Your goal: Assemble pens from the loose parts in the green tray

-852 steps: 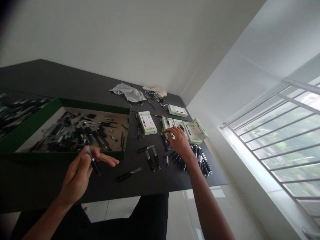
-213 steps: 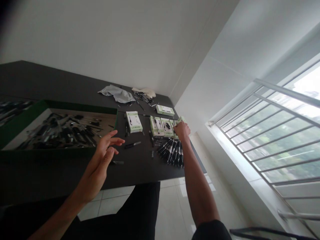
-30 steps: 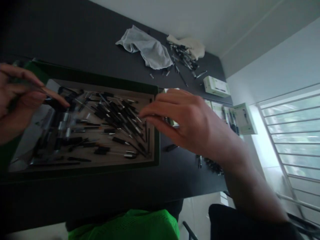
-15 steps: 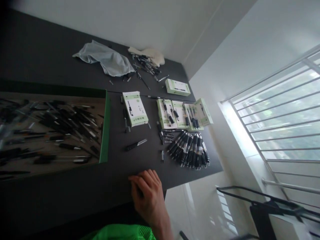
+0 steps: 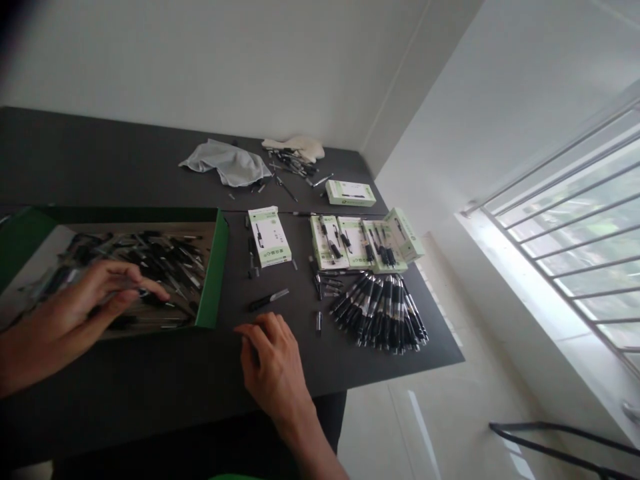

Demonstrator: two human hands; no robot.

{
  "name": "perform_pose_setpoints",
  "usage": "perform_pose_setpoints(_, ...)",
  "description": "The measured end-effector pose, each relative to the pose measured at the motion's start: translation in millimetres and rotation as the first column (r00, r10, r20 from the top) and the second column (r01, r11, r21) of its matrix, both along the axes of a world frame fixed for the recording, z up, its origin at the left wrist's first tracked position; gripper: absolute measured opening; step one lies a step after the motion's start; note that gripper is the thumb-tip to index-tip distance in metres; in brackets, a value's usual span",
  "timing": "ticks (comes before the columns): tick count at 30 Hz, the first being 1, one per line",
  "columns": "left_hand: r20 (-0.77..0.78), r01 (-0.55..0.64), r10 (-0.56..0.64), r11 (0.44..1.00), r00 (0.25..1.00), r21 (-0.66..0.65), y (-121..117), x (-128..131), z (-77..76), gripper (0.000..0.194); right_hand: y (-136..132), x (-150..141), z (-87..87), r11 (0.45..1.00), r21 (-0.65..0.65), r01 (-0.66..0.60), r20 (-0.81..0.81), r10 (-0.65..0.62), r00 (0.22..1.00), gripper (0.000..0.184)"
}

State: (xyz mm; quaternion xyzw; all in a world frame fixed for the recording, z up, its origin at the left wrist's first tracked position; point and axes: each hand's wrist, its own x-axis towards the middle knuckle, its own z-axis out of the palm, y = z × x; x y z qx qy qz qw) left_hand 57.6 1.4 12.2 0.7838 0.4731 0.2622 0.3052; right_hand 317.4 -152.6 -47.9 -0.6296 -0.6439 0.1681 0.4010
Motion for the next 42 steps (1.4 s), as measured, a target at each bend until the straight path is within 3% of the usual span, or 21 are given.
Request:
perform_pose_setpoints(2, -0.081, 0.066, -0.069, 0.997, 0.994, -0.037, -0.7, 6.6, -2.1, 0.038, 11.1, 2.3, 5.1, 0.998, -0.033, 0.056, 0.06, -0.054, 0.997, 0.023)
perform_pose_setpoints(5, -0.074, 0.054, -0.055, 0.998, 0.996, -0.016, -1.6, 9.3, 0.8, 0.04, 44.3, 13.6, 21.4, 0.98, -0.121, 0.157, 0.259, -0.121, 0.958, 0.02)
perform_pose_setpoints(8, -0.017, 0.026, -0.025, 1.0, 1.0, 0.014, -3.5, 11.2, 5.7, 0.04, 83.0, 20.2, 35.3, 0.948, -0.266, 0.176, 0.43, -0.047, 0.902, 0.022)
perform_pose_setpoints(11, 0.014, 0.03, -0.03, 0.999, 0.999, 0.035, -5.8, 15.4, 8.0, 0.038, 108.1, 18.8, 39.7, 0.92, -0.352, 0.17, 0.489, 0.026, 0.872, 0.025)
perform_pose_setpoints(19, 0.06, 0.069, -0.068, 0.998, 0.996, -0.004, -6.0, 16.3, 7.3, 0.033, 112.9, 10.0, 33.4, 0.901, -0.381, 0.208, 0.53, 0.029, 0.847, 0.028)
perform_pose_setpoints(24, 0.095, 0.05, -0.048, 0.999, 0.994, -0.016, -9.9, 15.3, 11.0, 0.036, 115.4, 7.6, 38.4, 0.887, -0.4, 0.229, 0.529, 0.019, 0.849, 0.029)
perform_pose_setpoints(27, 0.151, 0.005, -0.004, 1.0, 0.989, -0.007, -23.6, 22.4, 13.2, 0.034, 105.5, 15.6, 51.2, 0.894, -0.387, 0.224, 0.503, 0.001, 0.864, 0.028)
perform_pose_setpoints(29, 0.217, -0.053, 0.047, 0.998, 0.975, 0.024, -39.1, 31.9, 12.4, 0.029, 87.7, 21.6, 63.8, 0.93, -0.318, 0.183, 0.426, -0.032, 0.904, 0.023)
perform_pose_setpoints(30, 0.258, -0.072, 0.056, 0.996, 0.965, 0.052, -47.7, 38.0, 11.4, 0.025, 75.9, 23.4, 70.5, 0.956, -0.253, 0.149, 0.335, -0.058, 0.941, 0.021)
perform_pose_setpoints(32, 0.272, -0.043, 0.01, 0.993, 0.962, 0.113, -63.9, 51.9, 9.0, 0.018, 50.1, 23.4, 83.3, 0.995, -0.041, 0.093, -0.014, -0.094, 0.995, 0.016)
perform_pose_setpoints(34, 0.296, 0.021, -0.067, 0.988, 0.953, 0.155, -75.6, 65.4, 7.6, 0.013, 27.1, 18.3, 93.3, 0.989, 0.119, 0.088, -0.313, -0.046, 0.949, 0.014)
perform_pose_setpoints(35, 0.311, 0.041, -0.094, 0.984, 0.946, 0.171, -79.4, 70.9, 7.7, 0.011, 18.4, 14.3, 96.7, 0.984, 0.159, 0.079, -0.383, -0.012, 0.924, 0.012)
perform_pose_setpoints(38, 0.363, 0.058, -0.137, 0.974, 0.921, 0.221, -84.9, 79.6, 10.1, 0.011, 6.9, 0.8, 100.4, 0.977, 0.21, 0.025, -0.396, 0.062, 0.916, 0.005)
perform_pose_setpoints(42, 0.388, 0.079, -0.176, 0.964, 0.905, 0.254, -86.9, 76.3, 13.2, 0.018, 14.2, -11.4, 97.5, 0.973, 0.229, -0.003, -0.34, 0.083, 0.937, 0.006)
